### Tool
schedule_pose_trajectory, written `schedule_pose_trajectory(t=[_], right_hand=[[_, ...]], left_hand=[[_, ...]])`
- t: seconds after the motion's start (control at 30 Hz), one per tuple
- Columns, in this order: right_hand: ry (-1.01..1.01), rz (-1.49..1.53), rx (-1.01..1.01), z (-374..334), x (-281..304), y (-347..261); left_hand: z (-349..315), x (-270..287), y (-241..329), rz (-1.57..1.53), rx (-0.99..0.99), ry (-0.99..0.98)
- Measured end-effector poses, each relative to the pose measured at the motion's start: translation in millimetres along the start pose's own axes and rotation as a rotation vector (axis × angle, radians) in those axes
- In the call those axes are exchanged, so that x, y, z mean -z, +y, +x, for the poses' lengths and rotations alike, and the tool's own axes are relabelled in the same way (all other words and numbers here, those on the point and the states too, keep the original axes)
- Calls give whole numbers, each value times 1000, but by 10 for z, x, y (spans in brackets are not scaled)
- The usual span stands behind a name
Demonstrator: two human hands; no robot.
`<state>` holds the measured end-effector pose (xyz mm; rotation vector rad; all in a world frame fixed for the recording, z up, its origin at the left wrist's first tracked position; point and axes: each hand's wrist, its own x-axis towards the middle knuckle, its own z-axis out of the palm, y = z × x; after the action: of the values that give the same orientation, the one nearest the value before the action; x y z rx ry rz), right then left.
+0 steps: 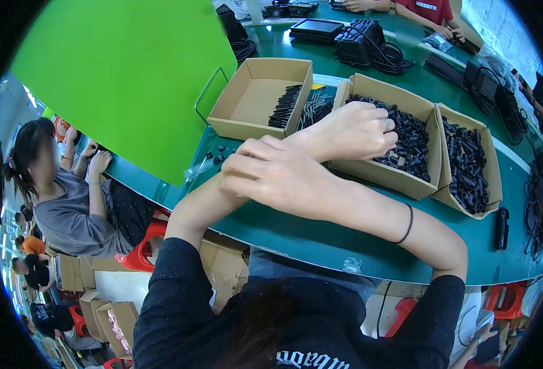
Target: Assembling small black plastic components and attaching them to a larger black device enclosure.
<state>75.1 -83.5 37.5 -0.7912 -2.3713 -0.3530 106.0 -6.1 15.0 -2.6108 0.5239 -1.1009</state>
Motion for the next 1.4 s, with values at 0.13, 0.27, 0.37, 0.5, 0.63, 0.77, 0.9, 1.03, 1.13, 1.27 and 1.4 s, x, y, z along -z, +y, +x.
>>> schedule_pose_trajectory(t=[0.13, 0.27, 0.37, 0.5, 0.63, 0.77, 0.9, 1.03, 1.13, 1.27, 1.4], right_hand=[[-38, 206, -87, 115, -72, -31], [-33, 146, 10, 138, -30, -28], [-27, 241, 22, -11, -24, -187], [-70, 173, 29, -390, -161, -796], [-42, 105, 4, -773, -208, -1356], [144, -95, -71, -670, -170, -1078], [439, -375, 34, -233, -218, -462], [215, -376, 113, -251, -155, -182], [266, -333, 76, -347, -121, -179], [361, -354, 44, -405, -144, -235], [350, -373, 17, -519, -124, -334]], left_hand=[[-18, 13, 46, -28, -27, 35], [-64, 126, 59, -7, -49, -42], [-142, 231, -19, -2, -18, -16], [-257, 389, -116, 42, 7, -94], [-232, 551, -140, 13, 26, -87], [95, 478, 54, -70, -19, -98], [395, 300, 390, -152, -130, -129], [532, 232, 491, -181, -181, -101], [529, 241, 465, -164, -165, -79], [487, 231, 447, -149, -152, -145], [482, 209, 422, -162, -141, -127]])
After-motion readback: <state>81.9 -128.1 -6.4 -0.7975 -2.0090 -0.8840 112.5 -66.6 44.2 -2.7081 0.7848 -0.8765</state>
